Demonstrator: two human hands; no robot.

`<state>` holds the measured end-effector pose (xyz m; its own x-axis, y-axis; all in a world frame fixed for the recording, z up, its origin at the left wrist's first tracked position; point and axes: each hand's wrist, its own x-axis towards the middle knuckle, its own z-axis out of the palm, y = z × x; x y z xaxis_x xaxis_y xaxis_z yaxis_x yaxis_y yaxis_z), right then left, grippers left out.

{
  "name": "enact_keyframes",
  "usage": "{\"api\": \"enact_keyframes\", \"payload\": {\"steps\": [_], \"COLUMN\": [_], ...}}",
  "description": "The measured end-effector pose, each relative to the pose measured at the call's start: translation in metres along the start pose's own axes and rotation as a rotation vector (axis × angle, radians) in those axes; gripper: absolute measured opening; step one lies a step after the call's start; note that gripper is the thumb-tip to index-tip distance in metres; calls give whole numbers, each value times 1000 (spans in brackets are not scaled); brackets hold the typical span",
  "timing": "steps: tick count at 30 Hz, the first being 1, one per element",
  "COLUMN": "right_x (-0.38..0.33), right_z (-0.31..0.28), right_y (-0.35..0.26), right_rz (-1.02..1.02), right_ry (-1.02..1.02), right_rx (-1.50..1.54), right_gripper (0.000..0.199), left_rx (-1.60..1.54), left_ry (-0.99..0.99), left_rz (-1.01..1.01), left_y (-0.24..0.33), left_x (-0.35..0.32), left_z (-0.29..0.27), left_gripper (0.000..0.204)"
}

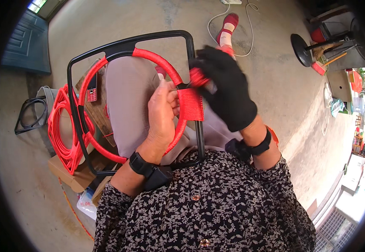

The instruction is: The recorder is wrapping a red cable around a black metal frame.

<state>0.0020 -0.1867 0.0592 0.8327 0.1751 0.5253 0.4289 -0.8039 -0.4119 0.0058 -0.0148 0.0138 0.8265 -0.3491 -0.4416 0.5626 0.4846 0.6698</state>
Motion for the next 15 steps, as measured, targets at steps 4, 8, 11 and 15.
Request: {"api": "enact_keyframes", "payload": {"steps": [4, 8, 11, 15], "right_x": [9, -22, -30, -34], "right_z": [2, 14, 21, 30], "right_y": [-23, 9, 27, 42], "right_rz": [-236, 673, 945, 842], "right_ry": [-77, -24, -256, -643], "right_rx": [-57, 685, 1127, 1269], "right_gripper": [47, 21, 21, 22], "left_rx": [-92, 98, 155, 205], "left_ry": [90, 82, 94, 136], "left_rz": [116, 248, 310, 306], "left_y": [5, -3, -8, -13], "left_x": [-5, 0, 2, 2], "left_z": [3, -5, -12, -4], "left_gripper": [34, 20, 21, 21]}}
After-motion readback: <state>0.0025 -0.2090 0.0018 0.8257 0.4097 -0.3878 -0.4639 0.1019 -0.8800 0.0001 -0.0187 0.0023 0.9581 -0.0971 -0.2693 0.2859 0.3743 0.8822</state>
